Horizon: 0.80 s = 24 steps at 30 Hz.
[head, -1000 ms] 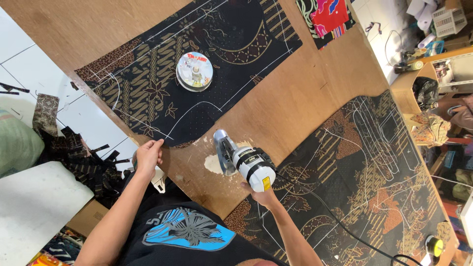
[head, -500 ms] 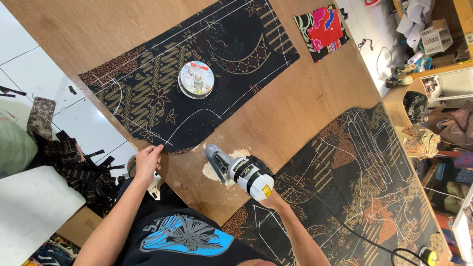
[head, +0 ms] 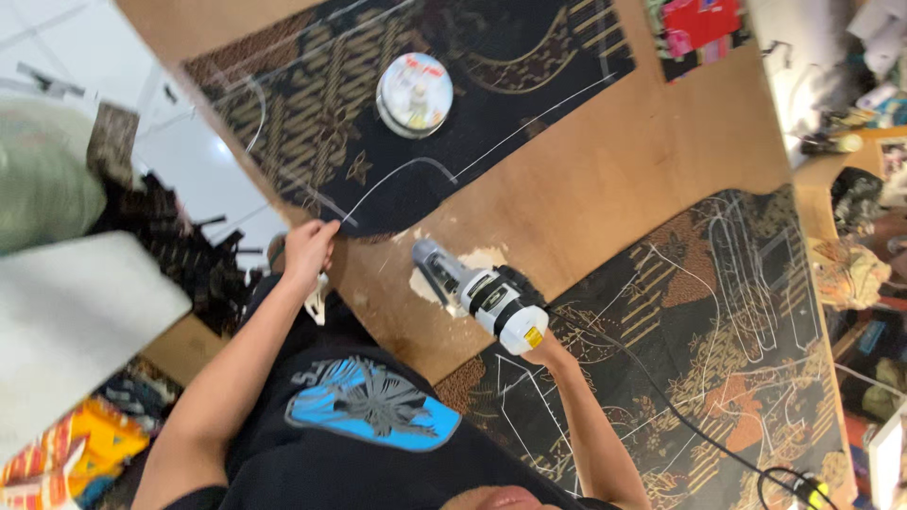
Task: The person uses a handheld electric cutting machine to cut a patterned fabric along marked lines on a wooden table. They reposition the fabric and use a CD to hold it in place while cutting. The person also uses scissors to trim the fabric edges.
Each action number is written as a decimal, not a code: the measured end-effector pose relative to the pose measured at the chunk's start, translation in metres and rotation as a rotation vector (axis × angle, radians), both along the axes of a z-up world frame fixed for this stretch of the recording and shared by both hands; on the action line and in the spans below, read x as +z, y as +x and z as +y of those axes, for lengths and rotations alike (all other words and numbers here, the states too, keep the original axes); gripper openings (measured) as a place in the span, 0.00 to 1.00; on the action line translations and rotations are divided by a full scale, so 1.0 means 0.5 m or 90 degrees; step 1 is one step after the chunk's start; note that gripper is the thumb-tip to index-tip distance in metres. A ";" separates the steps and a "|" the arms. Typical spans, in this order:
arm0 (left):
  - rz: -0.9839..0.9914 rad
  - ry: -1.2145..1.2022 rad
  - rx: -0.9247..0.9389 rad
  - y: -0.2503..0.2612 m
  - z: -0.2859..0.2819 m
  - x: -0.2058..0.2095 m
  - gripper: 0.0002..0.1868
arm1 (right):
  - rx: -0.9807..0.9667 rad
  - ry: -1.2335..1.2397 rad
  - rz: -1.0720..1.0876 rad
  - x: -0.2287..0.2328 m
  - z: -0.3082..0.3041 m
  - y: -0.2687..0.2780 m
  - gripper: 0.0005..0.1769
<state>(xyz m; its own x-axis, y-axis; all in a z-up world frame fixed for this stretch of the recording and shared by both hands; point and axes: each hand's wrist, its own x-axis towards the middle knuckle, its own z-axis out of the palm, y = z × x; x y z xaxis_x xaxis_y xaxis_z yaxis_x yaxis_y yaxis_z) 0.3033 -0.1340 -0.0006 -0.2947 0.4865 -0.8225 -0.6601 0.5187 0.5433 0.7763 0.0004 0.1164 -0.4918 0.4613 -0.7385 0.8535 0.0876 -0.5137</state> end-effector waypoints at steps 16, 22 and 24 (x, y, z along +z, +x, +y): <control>0.026 -0.018 -0.015 -0.012 0.021 0.022 0.16 | 0.185 0.070 0.033 -0.012 0.053 0.000 0.21; 0.009 0.011 0.015 -0.020 0.021 0.025 0.14 | 0.128 0.031 0.035 -0.014 0.058 -0.044 0.23; 0.009 0.015 0.020 -0.021 0.020 0.025 0.14 | 0.133 0.022 0.037 -0.016 0.056 -0.062 0.23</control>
